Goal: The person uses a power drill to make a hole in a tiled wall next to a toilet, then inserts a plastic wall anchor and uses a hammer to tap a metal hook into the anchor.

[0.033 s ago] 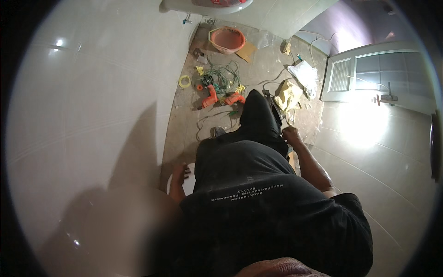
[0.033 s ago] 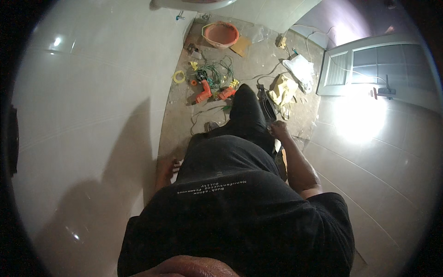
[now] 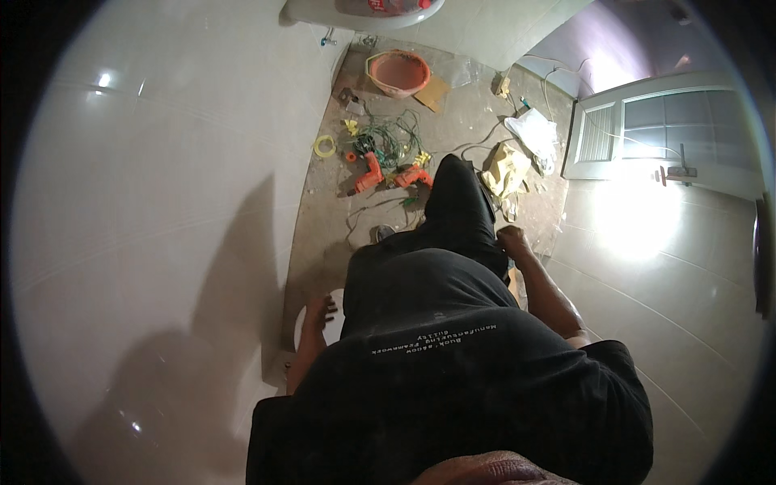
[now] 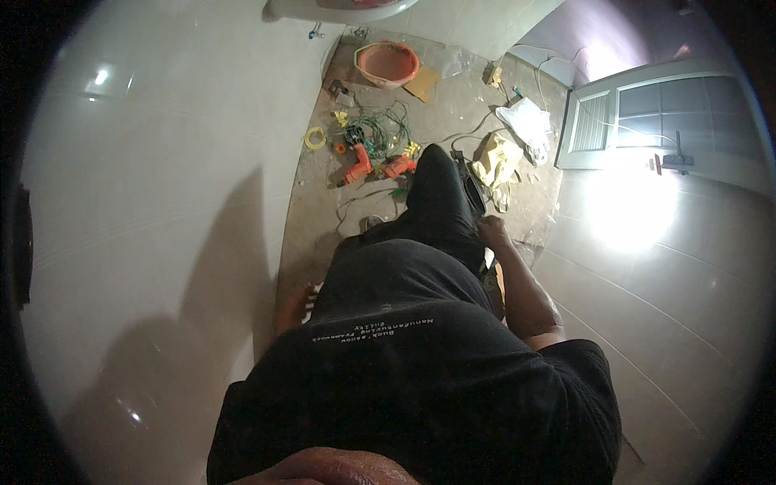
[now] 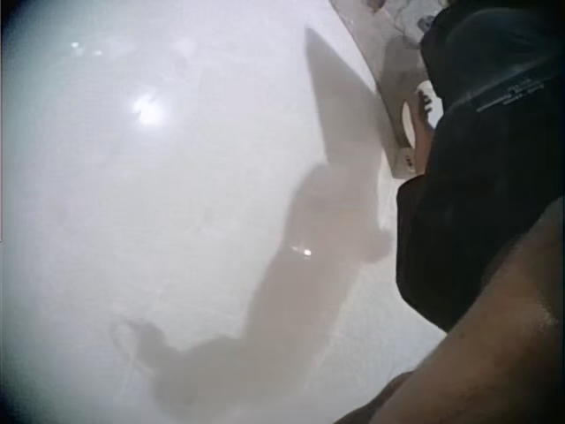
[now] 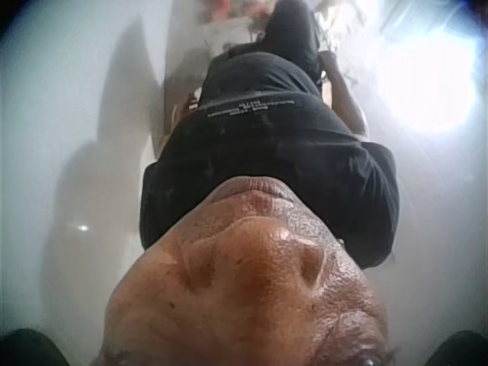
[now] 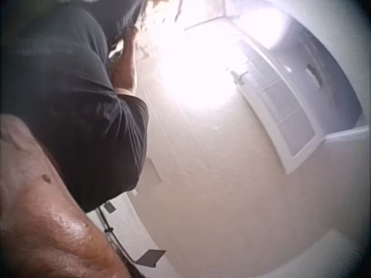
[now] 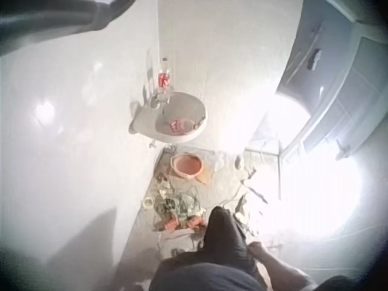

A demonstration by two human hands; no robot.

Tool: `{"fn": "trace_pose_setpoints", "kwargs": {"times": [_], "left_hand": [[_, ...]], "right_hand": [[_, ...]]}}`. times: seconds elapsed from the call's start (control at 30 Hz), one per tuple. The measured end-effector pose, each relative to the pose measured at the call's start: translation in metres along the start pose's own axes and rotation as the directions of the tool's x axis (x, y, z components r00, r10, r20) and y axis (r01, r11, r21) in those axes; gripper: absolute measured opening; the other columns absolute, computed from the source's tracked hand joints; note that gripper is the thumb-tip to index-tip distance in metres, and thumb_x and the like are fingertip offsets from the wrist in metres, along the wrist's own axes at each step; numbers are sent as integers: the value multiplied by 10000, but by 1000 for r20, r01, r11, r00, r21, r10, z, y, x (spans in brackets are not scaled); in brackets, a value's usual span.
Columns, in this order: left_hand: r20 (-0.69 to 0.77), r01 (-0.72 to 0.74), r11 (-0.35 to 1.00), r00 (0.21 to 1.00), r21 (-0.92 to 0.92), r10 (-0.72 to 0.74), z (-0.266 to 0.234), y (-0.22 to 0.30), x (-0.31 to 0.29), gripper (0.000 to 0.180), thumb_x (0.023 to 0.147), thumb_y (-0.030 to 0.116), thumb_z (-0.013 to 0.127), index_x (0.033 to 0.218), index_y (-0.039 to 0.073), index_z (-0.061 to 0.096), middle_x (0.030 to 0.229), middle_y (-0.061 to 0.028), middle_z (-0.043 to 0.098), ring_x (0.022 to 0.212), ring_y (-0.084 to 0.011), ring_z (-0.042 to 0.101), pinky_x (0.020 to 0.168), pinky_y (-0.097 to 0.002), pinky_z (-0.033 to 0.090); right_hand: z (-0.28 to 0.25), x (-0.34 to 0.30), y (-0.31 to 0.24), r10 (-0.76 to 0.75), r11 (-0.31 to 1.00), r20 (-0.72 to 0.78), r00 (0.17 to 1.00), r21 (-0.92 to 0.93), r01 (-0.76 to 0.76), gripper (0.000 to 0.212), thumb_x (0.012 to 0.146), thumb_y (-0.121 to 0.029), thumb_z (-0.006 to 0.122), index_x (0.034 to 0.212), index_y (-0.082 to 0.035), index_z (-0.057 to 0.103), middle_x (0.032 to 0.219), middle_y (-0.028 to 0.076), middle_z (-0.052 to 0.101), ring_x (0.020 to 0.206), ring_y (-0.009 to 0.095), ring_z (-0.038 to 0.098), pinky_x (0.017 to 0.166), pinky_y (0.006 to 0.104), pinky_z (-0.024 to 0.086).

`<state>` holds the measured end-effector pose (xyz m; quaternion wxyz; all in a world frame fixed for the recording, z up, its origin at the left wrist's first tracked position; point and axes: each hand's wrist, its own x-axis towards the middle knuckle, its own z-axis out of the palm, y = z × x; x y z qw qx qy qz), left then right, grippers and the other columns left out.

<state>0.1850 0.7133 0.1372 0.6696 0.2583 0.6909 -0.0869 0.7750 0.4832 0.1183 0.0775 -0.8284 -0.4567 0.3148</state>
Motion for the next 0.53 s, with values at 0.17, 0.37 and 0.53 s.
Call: {"fn": "trace_pose_setpoints", "kwargs": {"times": [0.17, 0.37, 0.53], "left_hand": [[-42, 37, 998, 999, 46, -35, -19, -1, 2, 359, 948, 310, 563, 1227, 85, 548, 1071, -116, 623, 925, -286, 649, 771, -470, 483], [-266, -84, 996, 961, -22, 75, -12, 140, 5, 338, 958, 214, 551, 1238, 25, 556, 1046, -132, 629, 901, -273, 648, 753, -430, 504], [-321, -229, 971, 917, 63, 237, 61, 292, 27, 354, 946, 184, 577, 1231, -25, 552, 1048, -144, 630, 893, -271, 647, 734, -433, 502]], "right_hand": [[8, -8, 24, 275, 959, -63, 959, 93, -269, 250, 830, -254, 617, 836, -17, 698, 886, 207, 699, 801, 343, 701, 680, 442, 539], [-32, 29, -18, 587, 613, 180, 790, 538, -578, 179, 784, -203, 720, 849, -36, 712, 723, 123, 688, 573, 246, 644, 558, 376, 519], [-47, 108, 36, 586, 492, 330, 740, 581, -649, 207, 765, -218, 709, 821, -19, 723, 693, 95, 664, 610, 187, 645, 543, 352, 531]]}}
